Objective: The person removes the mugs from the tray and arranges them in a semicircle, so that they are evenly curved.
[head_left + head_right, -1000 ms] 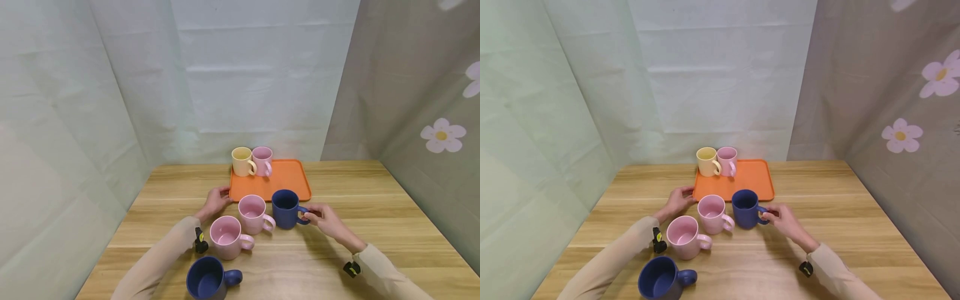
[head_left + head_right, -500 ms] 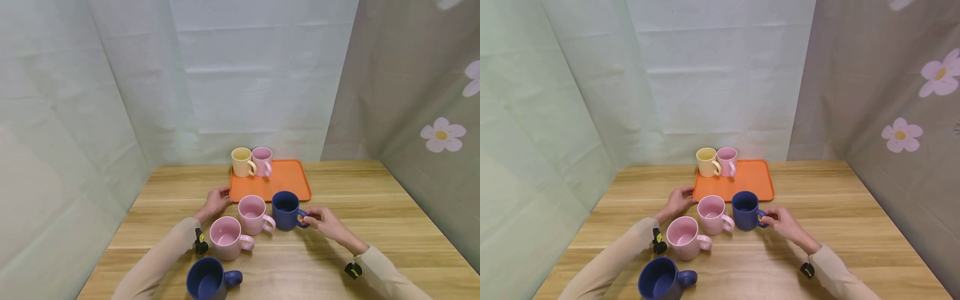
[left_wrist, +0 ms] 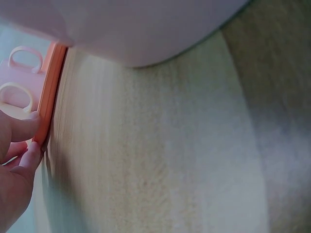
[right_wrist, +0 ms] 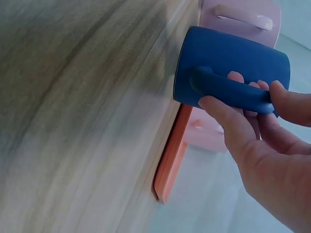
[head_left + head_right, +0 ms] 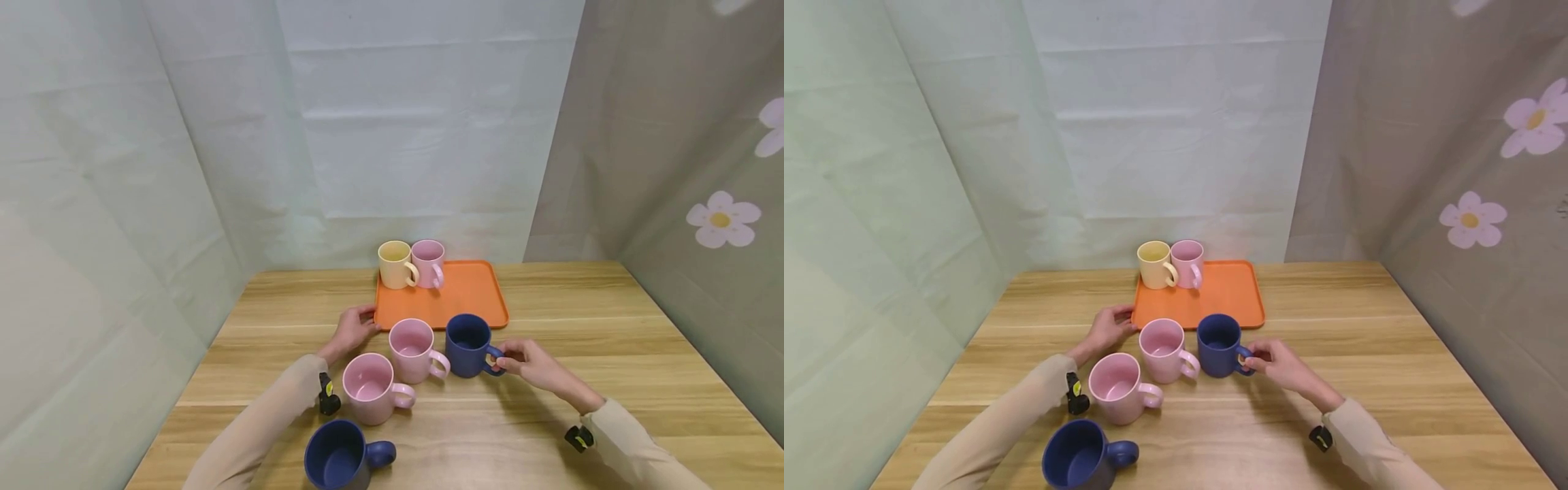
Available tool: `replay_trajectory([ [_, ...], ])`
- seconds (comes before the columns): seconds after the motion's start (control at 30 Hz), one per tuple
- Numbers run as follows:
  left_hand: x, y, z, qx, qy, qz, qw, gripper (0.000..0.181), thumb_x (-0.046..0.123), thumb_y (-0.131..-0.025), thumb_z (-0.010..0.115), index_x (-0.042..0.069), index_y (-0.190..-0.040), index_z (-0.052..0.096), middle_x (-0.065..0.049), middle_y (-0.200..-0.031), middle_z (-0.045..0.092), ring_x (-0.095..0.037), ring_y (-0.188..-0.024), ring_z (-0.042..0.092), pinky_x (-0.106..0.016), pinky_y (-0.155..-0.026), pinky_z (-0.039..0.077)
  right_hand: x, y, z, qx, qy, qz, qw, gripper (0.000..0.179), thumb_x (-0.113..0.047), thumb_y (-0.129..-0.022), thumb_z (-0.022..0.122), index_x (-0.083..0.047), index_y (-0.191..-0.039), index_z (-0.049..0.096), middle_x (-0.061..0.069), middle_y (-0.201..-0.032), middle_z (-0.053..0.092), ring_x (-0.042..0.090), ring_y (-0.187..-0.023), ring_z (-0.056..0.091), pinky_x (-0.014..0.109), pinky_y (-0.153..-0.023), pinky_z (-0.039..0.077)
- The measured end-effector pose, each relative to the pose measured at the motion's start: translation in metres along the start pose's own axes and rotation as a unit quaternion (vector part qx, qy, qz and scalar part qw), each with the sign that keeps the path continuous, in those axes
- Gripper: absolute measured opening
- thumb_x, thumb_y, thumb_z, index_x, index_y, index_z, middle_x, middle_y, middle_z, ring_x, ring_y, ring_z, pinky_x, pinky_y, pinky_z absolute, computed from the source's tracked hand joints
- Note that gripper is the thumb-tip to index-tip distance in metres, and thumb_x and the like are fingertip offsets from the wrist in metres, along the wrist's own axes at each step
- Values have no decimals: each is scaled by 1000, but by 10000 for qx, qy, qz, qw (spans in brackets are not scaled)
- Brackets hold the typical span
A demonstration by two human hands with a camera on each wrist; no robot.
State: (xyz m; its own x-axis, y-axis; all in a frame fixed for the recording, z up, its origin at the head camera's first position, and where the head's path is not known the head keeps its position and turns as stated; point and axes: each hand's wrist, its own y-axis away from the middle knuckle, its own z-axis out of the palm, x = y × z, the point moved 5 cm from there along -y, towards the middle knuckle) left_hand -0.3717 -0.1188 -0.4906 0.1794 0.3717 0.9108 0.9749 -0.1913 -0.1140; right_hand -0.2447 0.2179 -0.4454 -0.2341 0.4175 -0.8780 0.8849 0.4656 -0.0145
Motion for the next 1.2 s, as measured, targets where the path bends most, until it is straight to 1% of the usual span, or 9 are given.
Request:
replay_trajectory([
  [0.03, 4, 2, 0, -25, 19, 15, 10000, 48, -15, -80, 65, -18, -126, 52, -36, -121, 59, -43, -114, 61, -40, -96, 56, 0, 0, 0, -19, 0, -24, 10000, 17, -5, -97, 54, 9, -100, 63, 20, -95, 68, 12, -86, 65, 42, -83, 61],
  [0.2, 5, 2, 0, 34, 53, 20, 10000, 47, -16, -79, 65, -19, -124, 52, -37, -120, 59, -44, -114, 60, -41, -97, 55, 1, 0, -1, -83, 60, -69, 9999, 18, -7, -97, 54, 9, -100, 63, 19, -95, 68, 10, -86, 65, 36, -82, 61],
  [0.3, -1, 0, 0, 101, -28, 14, 9999, 47, -15, -78, 67, -18, -123, 54, -35, -120, 60, -42, -113, 61, -38, -96, 56, 4, -1, -2, -178, 42, -155, 9997, 21, -8, -97, 54, 10, -102, 62, 19, -95, 68, 8, -86, 65, 31, -81, 61],
  [0.4, -2, -1, 0, 112, -52, 25, 9999, 47, -14, -78, 67, -17, -123, 54, -35, -120, 61, -41, -113, 61, -38, -95, 57, 5, -2, -2, -324, -28, -283, 9991, 24, -8, -98, 53, 13, -106, 60, 22, -95, 67, 7, -86, 65, 29, -81, 61],
  [0.7, -1, -1, 0, 81, -92, 19, 9999, 48, -14, -79, 66, -17, -125, 53, -34, -121, 60, -40, -114, 61, -38, -96, 56, 3, -3, -5, -642, -113, -127, 9978, 28, -13, -99, 52, 12, -110, 58, 24, -102, 65, 10, -90, 63, 29, -85, 60],
  [0.8, -1, -1, 0, 76, -113, 24, 9999, 48, -14, -79, 66, -17, -125, 53, -34, -121, 61, -40, -114, 62, -38, -96, 56, 2, -3, -6, -719, -142, -40, 9973, 31, -15, -100, 50, 14, -112, 57, 26, -105, 63, 12, -94, 64, 35, -89, 60],
  [1.0, -1, -1, 0, 92, -93, -16, 9999, 48, -15, -79, 66, -17, -125, 53, -34, -120, 61, -41, -113, 62, -36, -94, 57, 2, -8, -15, -612, -178, 167, 9978, 34, -16, -101, 48, 15, -113, 55, 26, -109, 63, 13, -97, 64, 49, -89, 59],
  [1.1, -1, -2, 0, 94, -87, -7, 9999, 47, -15, -79, 66, -17, -125, 54, -34, -120, 61, -41, -113, 62, -37, -95, 57, 1, -12, -23, -470, -119, 276, 9984, 35, -17, -102, 48, 14, -113, 56, 24, -107, 64, 15, -95, 64, 50, -88, 60],
  [1.2, -2, -2, 0, 56, -80, 98, 9999, 47, -12, -80, 67, -16, -125, 54, -33, -121, 61, -40, -114, 62, -37, -96, 56, -1, -17, -30, -291, -8, 303, 9991, 36, -18, -102, 47, 14, -115, 55, 28, -110, 63, 23, -96, 65, 47, -86, 61],
])
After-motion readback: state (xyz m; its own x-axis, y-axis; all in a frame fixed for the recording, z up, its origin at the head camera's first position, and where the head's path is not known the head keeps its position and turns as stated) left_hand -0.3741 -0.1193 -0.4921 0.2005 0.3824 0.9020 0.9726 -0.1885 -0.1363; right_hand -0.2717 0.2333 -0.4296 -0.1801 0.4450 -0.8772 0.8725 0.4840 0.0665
